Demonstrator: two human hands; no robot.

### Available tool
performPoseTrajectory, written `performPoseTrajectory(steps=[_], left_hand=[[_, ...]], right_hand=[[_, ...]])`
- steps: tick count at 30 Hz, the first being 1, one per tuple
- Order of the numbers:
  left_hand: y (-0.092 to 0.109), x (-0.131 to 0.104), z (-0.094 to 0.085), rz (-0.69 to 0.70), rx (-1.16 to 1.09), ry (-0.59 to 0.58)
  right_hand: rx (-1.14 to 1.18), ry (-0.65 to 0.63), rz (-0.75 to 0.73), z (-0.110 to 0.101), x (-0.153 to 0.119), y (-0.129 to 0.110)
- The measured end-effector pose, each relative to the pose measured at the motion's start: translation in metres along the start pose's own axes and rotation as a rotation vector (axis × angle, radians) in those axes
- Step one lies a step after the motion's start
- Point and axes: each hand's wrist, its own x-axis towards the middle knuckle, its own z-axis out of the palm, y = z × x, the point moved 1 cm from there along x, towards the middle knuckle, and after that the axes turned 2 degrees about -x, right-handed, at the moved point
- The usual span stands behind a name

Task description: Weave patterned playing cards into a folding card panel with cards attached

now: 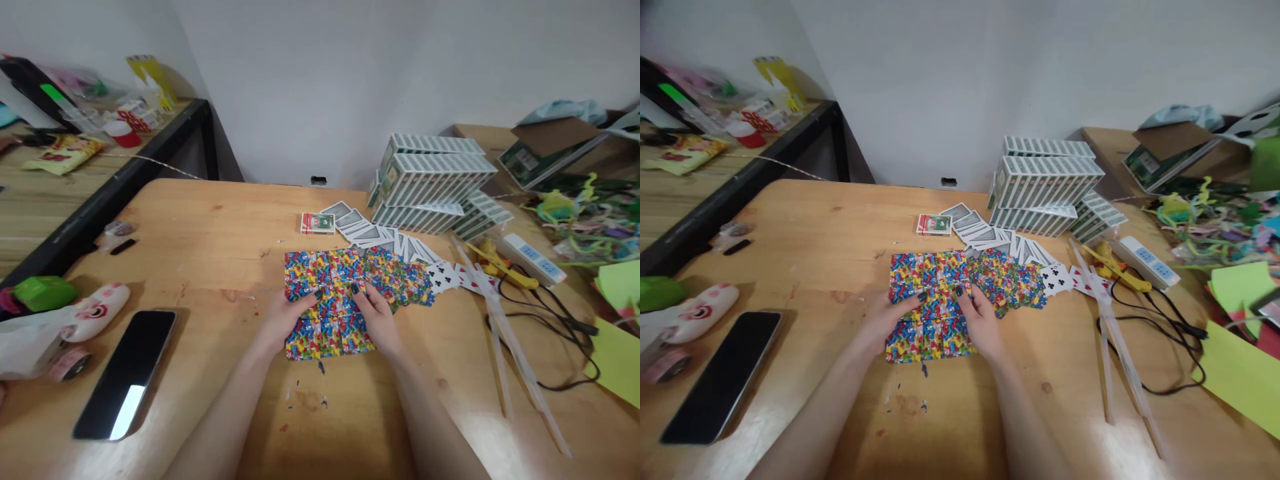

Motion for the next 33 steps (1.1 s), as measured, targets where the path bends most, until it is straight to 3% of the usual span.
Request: performPoseTrajectory(steps=[5, 12, 18, 26, 33], left_hand=[[-0.002, -0.001, 0.0, 0.108, 0.108, 0.042], [-0.005, 0.001, 0.001, 0.139, 0.144, 0.062], [-0.002, 0.0, -0.001, 0.114, 0.121, -0.017], [-0.002, -0.002, 0.003, 0.108, 0.099, -0.009], [0.0, -0.004, 0.006, 0.103, 0.09, -0.077]], right_hand=[[-0.005, -0.008, 0.02, 0.003, -0.002, 0.0], [-0.008, 0.015, 0.004, 0.007, -0.004, -0.001], [-0.048, -0.018, -0.049, 0.007, -0.005, -0.002], [-0.093, 0.006, -0.043, 0.008, -0.006, -0.002], [-0.114, 0.008, -0.054, 0.012, -0.009, -0.001]])
